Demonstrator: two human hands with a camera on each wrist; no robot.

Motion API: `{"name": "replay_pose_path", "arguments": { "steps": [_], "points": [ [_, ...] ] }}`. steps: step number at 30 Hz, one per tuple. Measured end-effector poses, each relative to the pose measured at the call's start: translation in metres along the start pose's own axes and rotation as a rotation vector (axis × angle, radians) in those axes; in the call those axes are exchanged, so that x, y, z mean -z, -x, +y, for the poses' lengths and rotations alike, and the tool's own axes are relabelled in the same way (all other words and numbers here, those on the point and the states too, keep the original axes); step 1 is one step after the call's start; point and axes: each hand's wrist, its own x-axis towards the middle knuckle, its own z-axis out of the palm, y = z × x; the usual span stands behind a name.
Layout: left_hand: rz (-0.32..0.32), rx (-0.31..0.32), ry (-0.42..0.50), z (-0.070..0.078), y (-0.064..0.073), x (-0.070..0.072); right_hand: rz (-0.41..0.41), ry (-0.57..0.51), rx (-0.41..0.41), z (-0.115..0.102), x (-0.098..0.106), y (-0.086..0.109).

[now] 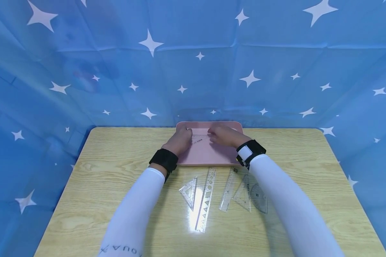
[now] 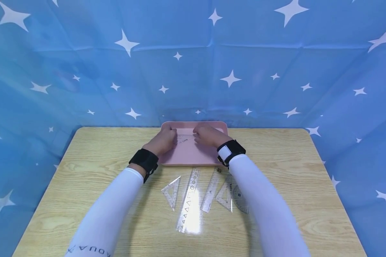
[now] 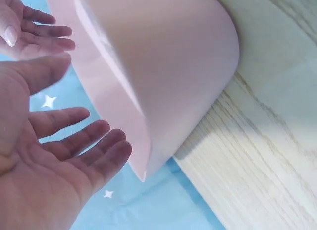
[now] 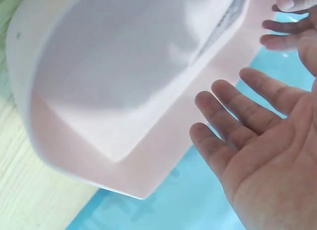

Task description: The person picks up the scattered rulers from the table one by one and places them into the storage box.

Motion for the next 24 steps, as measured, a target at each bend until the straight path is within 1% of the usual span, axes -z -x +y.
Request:
{"name": "replay_pose_path", "arguments": {
  "steps": [3, 9, 12, 17, 20, 24],
  "points": [
    [0.011, -0.006, 0.042, 0.003, 0.002, 0.0, 0.025, 0.009, -0.012, 0.001, 0.0, 0.01],
    [0.028, 0.0, 0.13, 0.009, 0.004, 0.0, 0.022, -0.024, -0.047, -0.004, 0.003, 0.027],
    [0.044, -0.021, 0.149, 0.01, 0.008, 0.0, 0.027, -0.026, -0.05, -0.008, 0.004, 0.033],
    [0.079, -0.079, 0.116, 0.012, 0.02, 0.003, 0.072, 0.012, -0.018, -0.015, 0.004, 0.044],
    [0.111, -0.087, 0.094, 0.013, 0.031, 0.004, 0.116, 0.03, 0.02, -0.02, 0.005, 0.053],
    [0.15, -0.1, 0.052, 0.016, 0.048, 0.006, 0.17, 0.035, 0.047, -0.028, 0.004, 0.067]
  ]
}}
